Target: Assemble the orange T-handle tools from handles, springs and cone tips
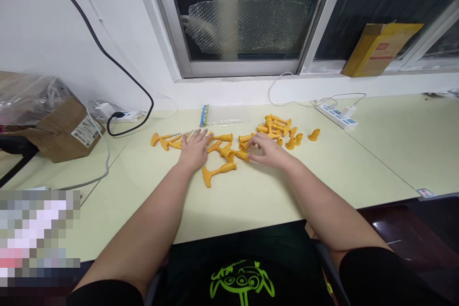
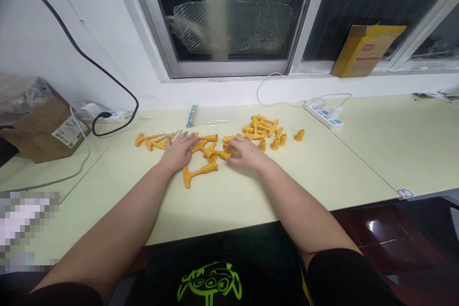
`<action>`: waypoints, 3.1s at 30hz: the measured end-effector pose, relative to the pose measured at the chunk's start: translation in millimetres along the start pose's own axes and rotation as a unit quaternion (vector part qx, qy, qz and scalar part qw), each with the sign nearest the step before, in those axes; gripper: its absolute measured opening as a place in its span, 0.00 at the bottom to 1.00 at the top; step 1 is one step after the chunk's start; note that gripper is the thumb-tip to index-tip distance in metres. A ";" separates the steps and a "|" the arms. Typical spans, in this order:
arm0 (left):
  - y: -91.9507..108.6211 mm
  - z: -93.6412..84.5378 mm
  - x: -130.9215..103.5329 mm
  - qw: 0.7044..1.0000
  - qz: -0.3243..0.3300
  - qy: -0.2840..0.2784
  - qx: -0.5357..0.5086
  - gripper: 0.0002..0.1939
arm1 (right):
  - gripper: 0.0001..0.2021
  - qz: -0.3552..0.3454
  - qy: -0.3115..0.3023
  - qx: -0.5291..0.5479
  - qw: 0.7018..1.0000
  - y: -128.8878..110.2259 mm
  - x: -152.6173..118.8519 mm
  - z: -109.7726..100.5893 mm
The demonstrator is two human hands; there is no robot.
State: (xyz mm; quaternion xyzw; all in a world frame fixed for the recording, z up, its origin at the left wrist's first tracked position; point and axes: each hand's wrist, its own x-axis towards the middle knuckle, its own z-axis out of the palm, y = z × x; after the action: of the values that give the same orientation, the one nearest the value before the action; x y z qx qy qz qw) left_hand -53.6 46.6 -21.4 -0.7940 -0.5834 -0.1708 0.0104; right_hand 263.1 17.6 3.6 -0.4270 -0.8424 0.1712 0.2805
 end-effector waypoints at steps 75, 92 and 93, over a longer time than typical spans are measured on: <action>55.4 -42.5 -13.5 0.566 -0.343 -0.182 -0.727 0.07 | 0.08 -0.258 0.112 0.037 0.959 -23.8 5.8 23.0; 16.0 -8.1 -7.5 0.998 -0.030 -0.023 -0.050 0.21 | 0.08 -0.061 0.281 0.142 0.947 5.3 7.5 3.1; 16.4 -6.7 -6.0 0.998 -0.028 -0.028 -0.041 0.20 | 0.07 -0.051 0.285 0.145 0.946 6.2 7.9 2.9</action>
State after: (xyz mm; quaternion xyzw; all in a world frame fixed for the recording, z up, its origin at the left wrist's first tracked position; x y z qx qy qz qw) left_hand -41.6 34.4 -13.8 -0.7818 -0.5976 -0.1725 -0.0435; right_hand 261.4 27.5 0.7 -0.3692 -0.7143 0.1480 0.5758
